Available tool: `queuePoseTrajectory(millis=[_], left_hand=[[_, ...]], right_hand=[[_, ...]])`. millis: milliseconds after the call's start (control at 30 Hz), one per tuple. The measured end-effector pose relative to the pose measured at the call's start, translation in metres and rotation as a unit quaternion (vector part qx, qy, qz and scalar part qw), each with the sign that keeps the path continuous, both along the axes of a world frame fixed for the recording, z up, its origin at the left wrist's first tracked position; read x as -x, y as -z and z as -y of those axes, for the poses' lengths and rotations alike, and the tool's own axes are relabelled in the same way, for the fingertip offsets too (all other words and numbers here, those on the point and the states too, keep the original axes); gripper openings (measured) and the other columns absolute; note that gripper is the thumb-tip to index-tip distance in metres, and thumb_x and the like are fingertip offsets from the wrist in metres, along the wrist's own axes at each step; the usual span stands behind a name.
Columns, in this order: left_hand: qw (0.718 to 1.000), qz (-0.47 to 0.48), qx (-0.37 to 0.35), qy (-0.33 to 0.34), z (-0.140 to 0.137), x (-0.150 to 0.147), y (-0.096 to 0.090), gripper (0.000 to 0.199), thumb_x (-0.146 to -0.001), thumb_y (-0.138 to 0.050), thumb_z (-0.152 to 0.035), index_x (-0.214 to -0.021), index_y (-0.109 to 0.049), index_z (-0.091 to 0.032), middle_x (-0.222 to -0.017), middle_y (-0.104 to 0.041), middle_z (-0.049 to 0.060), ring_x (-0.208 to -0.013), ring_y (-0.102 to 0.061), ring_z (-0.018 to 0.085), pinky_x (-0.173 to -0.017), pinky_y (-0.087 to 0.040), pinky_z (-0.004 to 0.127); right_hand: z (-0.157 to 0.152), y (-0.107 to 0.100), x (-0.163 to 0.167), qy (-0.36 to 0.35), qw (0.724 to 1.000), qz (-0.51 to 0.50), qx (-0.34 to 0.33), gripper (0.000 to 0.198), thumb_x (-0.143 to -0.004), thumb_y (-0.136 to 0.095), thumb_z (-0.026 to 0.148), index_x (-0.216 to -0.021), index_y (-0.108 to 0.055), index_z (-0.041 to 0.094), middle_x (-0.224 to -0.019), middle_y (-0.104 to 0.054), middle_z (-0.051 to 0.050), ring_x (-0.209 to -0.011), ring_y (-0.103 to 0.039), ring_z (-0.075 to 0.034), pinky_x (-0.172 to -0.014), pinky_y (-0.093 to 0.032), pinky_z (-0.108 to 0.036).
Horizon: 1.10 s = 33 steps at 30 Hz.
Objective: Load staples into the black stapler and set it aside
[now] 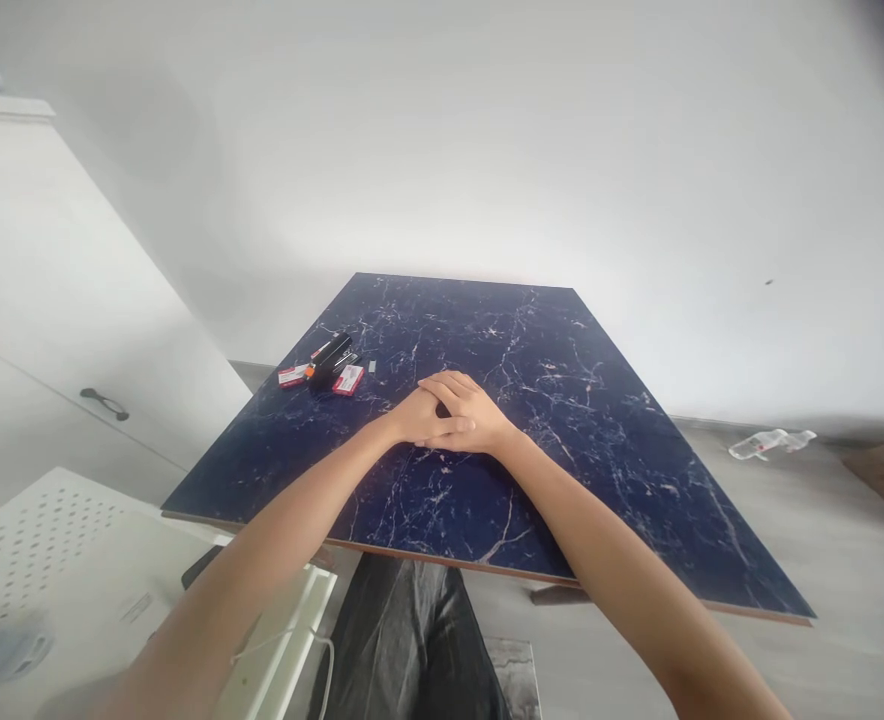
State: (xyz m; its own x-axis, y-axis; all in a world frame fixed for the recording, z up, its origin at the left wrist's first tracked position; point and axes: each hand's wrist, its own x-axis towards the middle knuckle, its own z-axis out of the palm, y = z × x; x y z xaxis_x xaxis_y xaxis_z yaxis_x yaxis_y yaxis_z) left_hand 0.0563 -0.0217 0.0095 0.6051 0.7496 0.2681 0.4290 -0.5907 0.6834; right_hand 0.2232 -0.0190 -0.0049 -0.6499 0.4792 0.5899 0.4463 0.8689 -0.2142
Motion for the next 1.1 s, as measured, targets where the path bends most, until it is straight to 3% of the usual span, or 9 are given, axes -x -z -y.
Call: queuePoseTrajectory(millis=[100,200,300,367,467,667,767,933,1100], left_hand=[[0.998,0.032,0.035,-0.030,0.002,-0.003,0.003,0.052,-0.084,-0.071,-0.052,-0.120,-0.067,-0.015,-0.117,-0.070,0.014,-0.107,-0.069,0.032,-0.088,-0.058,0.042],[0.989,0.074,0.120,-0.031,0.000,-0.008,0.003,0.041,-0.088,-0.067,-0.052,-0.103,-0.071,-0.015,-0.097,-0.073,0.011,-0.090,-0.072,0.028,-0.073,-0.057,0.036],[0.986,0.094,0.137,-0.013,-0.002,-0.009,0.006,0.041,-0.094,-0.057,-0.053,-0.089,-0.073,-0.015,-0.093,-0.074,0.010,-0.092,-0.070,0.027,-0.078,-0.055,0.036],[0.986,0.111,0.121,-0.026,-0.005,-0.009,0.010,0.041,-0.096,-0.054,-0.051,-0.090,-0.074,-0.016,-0.097,-0.075,0.009,-0.095,-0.069,0.025,-0.083,-0.054,0.036],[0.979,0.136,0.136,-0.068,-0.008,-0.010,0.014,0.036,-0.095,-0.055,-0.047,-0.098,-0.074,-0.017,-0.085,-0.073,0.007,-0.080,-0.067,0.020,-0.071,-0.052,0.031],[0.966,0.157,0.188,-0.079,-0.011,-0.012,0.015,0.033,-0.095,-0.054,-0.042,-0.102,-0.072,-0.015,-0.059,-0.058,-0.001,-0.048,-0.047,0.011,-0.051,-0.039,0.024],[0.971,0.147,0.172,-0.076,-0.010,-0.012,0.013,0.032,-0.096,-0.054,-0.041,-0.101,-0.072,-0.015,-0.056,-0.057,-0.001,-0.050,-0.051,0.012,-0.055,-0.043,0.025],[0.981,0.123,0.133,-0.064,-0.008,-0.010,0.011,0.031,-0.098,-0.051,-0.039,-0.101,-0.073,-0.016,-0.062,-0.064,0.002,-0.067,-0.065,0.018,-0.071,-0.053,0.030],[0.988,0.113,0.080,-0.066,-0.007,-0.008,0.013,0.027,-0.095,-0.051,-0.026,-0.110,-0.073,-0.019,-0.101,-0.076,0.007,-0.102,-0.070,0.022,-0.096,-0.052,0.035]], right_hand=[[0.001,0.000,-0.001,-0.030,0.998,-0.029,0.037,0.086,-0.080,-0.070,0.071,-0.145,-0.052,0.018,-0.134,-0.063,-0.017,-0.119,-0.062,-0.034,-0.103,-0.051,-0.051],[0.002,-0.001,-0.002,-0.017,0.992,-0.063,0.109,0.081,-0.082,-0.067,0.071,-0.142,-0.055,0.019,-0.129,-0.066,-0.016,-0.110,-0.066,-0.032,-0.093,-0.055,-0.048],[0.002,0.000,0.001,-0.006,0.967,-0.140,0.213,0.056,-0.097,-0.051,0.062,-0.133,-0.063,0.022,-0.128,-0.068,-0.012,-0.113,-0.066,-0.030,-0.098,-0.053,-0.047],[0.000,0.001,0.003,-0.012,0.941,-0.185,0.281,0.046,-0.102,-0.045,0.055,-0.126,-0.067,0.023,-0.127,-0.070,-0.009,-0.118,-0.065,-0.028,-0.103,-0.050,-0.045],[-0.004,0.002,0.006,-0.031,0.904,-0.215,0.369,0.040,-0.100,-0.050,0.051,-0.120,-0.070,0.023,-0.121,-0.073,-0.006,-0.116,-0.066,-0.026,-0.105,-0.050,-0.043],[-0.006,0.002,0.007,-0.025,0.859,-0.244,0.449,0.038,-0.099,-0.052,0.051,-0.112,-0.071,0.020,-0.087,-0.076,-0.005,-0.100,-0.071,-0.026,-0.094,-0.056,-0.041],[-0.005,-0.001,0.007,-0.018,0.859,-0.234,0.454,0.038,-0.098,-0.053,0.051,-0.110,-0.072,0.020,-0.082,-0.075,-0.005,-0.095,-0.072,-0.027,-0.090,-0.057,-0.040],[-0.004,-0.003,0.006,-0.002,0.869,-0.225,0.442,0.037,-0.097,-0.054,0.049,-0.110,-0.074,0.021,-0.098,-0.077,-0.006,-0.102,-0.070,-0.026,-0.094,-0.055,-0.040],[-0.004,-0.002,0.005,0.009,0.876,-0.213,0.433,0.036,-0.097,-0.054,0.049,-0.107,-0.074,0.021,-0.106,-0.076,-0.005,-0.105,-0.069,-0.024,-0.099,-0.052,-0.039]])
